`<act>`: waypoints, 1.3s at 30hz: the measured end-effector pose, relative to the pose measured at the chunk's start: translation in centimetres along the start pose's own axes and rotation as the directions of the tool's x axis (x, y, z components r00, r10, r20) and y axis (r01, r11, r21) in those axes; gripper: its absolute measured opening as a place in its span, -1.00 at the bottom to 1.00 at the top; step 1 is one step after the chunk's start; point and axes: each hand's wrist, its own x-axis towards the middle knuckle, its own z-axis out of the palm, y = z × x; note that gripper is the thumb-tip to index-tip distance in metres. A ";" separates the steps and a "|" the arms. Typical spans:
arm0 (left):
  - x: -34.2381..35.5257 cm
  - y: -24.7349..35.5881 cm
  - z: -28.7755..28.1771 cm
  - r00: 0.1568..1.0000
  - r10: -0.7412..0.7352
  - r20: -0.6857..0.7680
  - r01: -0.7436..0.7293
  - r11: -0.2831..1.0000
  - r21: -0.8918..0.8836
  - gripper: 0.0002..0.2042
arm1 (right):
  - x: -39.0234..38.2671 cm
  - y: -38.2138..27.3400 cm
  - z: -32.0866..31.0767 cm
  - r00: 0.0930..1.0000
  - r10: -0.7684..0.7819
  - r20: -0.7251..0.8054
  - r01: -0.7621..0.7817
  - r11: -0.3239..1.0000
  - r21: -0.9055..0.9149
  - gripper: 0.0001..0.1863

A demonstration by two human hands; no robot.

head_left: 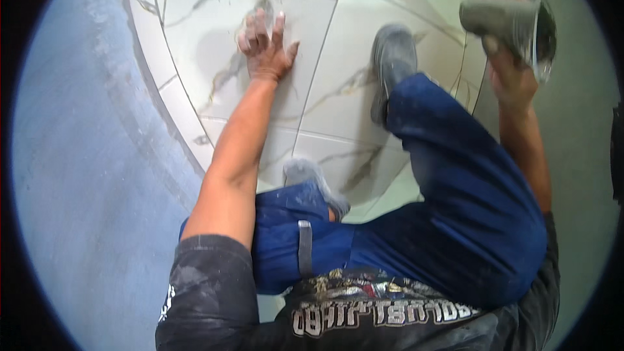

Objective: Applying mortar or grout to a tile joint around a circular opening.

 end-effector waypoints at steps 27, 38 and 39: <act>35.0 -0.6 2.9 0.971 0.193 -0.139 -0.191 0.981 0.024 -0.26 | 4.1 1.1 -8.9 0.994 -0.002 -0.113 -0.022 0.977 -0.210 -0.12; 17.9 4.8 -2.5 0.895 -0.174 -0.411 0.038 0.947 -0.318 -0.33 | 3.6 1.9 -9.2 0.996 -0.058 -0.073 0.053 0.996 -0.078 -0.18; 14.8 4.0 -1.4 0.932 -0.154 -0.329 0.076 0.968 -0.238 -0.33 | 3.6 2.2 -8.5 0.996 -0.066 -0.054 0.063 0.997 -0.053 -0.18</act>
